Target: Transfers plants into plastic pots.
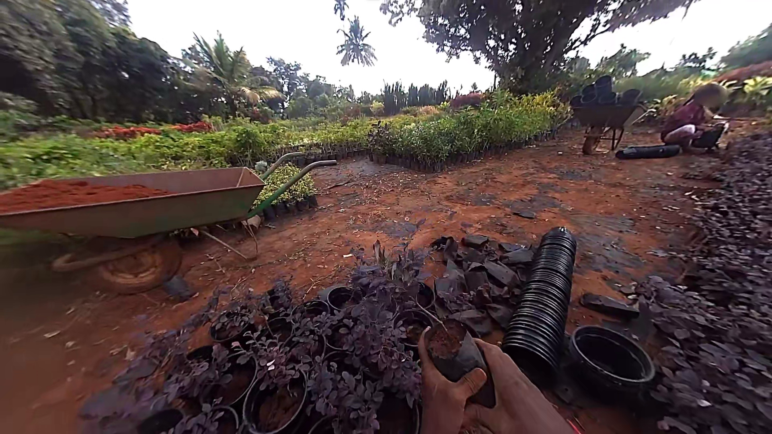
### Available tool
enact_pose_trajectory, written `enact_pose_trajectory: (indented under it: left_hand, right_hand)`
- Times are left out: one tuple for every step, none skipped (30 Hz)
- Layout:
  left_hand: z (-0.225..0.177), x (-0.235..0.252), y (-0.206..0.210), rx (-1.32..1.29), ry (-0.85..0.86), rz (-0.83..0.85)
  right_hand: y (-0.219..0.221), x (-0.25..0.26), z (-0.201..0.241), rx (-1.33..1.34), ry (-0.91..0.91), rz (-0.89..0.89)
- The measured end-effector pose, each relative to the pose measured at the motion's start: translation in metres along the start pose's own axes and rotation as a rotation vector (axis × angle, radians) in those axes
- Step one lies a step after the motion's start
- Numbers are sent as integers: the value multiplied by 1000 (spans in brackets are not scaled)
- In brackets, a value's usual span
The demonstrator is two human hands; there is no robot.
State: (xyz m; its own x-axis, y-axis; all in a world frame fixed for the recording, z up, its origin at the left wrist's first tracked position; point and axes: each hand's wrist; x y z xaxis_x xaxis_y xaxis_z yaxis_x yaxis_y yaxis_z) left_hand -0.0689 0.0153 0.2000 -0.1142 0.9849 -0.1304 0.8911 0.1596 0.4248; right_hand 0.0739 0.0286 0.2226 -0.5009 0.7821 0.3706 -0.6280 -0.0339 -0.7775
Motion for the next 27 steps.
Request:
enact_pose_trajectory:
  left_hand:
    - [-2, 2, -3, -6, 6, 15]
    - [-3, 3, -4, -1, 22, 27]
    - [-5, 2, -4, 11, 40, 46]
    - [-6, 1, -3, 33, 55, 68]
    - [-6, 0, -2, 70, 66, 83]
    - [-6, -1, -1, 102, 54, 92]
    - [-7, -1, 0, 124, 19, 89]
    - [-8, -1, 1, 134, -20, 78]
    - [-7, -1, 3, 139, -41, 59]
    - [-4, -2, 5, 135, -45, 28]
    - [-1, -3, 8, 121, -39, -3]
    - [2, -3, 9, 91, -28, -27]
    - [3, -3, 9, 45, -17, -39]
    - [4, -2, 7, -2, -9, -40]
    - [3, 0, 5, -38, -12, -23]
    - [1, 1, 2, -64, -22, -2]
    - [-2, 2, -1, -80, -28, 25]
    - [-6, 2, -2, -73, -24, 51]
    - [-9, 0, -3, -48, -11, 73]
    - [-11, -2, -2, -5, 5, 88]
    - [-12, -3, -2, 42, 9, 93]
    - [-11, -3, -2, 79, -1, 91]
    - [-10, -1, -1, 108, -21, 77]
    - [-8, 0, 1, 132, -36, 50]
    - [-6, -1, 3, 128, -50, 22]
    - [-3, -2, 6, 100, -59, -3]
    - [0, -2, 7, 56, -61, -27]
  right_hand:
    - [-5, 2, -4, 73, -9, 28]
    - [-8, 6, -8, 144, 0, 32]
    - [-8, 8, -10, 198, 18, 30]
    - [-8, 9, -10, 228, 47, 31]
    - [-4, 9, -9, 227, 79, 25]
    - [0, 8, -8, 206, 114, 18]
    - [4, 7, -8, 186, 145, 6]
    - [8, 7, -9, 165, 165, -21]
    - [12, 7, -10, 126, 175, -61]
    - [16, 7, -10, 76, 176, -111]
    - [18, 6, -8, 33, 169, -147]
    - [18, 4, -6, 4, 148, -168]
    - [16, 2, -3, -6, 115, -161]
    - [11, 1, -2, 6, 80, -120]
    - [4, 1, -2, 43, 45, -56]
    - [-4, 3, -4, 94, 26, 10]
    - [-9, 6, -8, 146, 20, 52]
    - [-12, 10, -11, 193, 28, 74]
    - [-13, 13, -13, 227, 54, 81]
    - [-11, 13, -14, 235, 86, 79]
    - [-8, 13, -15, 220, 119, 80]
    - [-5, 13, -15, 187, 146, 68]
    - [-1, 14, -16, 146, 167, 41]
    - [4, 14, -15, 99, 187, 5]
    - [7, 14, -11, 45, 203, -35]
    - [10, 13, -7, -12, 210, -70]
    - [11, 11, -2, -49, 201, -91]
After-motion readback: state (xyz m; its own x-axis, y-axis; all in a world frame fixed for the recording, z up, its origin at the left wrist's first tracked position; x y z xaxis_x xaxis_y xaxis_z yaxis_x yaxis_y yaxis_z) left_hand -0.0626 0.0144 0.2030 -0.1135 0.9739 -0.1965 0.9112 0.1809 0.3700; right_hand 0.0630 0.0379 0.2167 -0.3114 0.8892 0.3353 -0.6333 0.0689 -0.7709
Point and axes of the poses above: each hand's wrist, its own x-axis towards the middle knuckle, its own y-axis out of the palm, z = x × y, and after that the axes turned 12 degrees about -y, right-handed
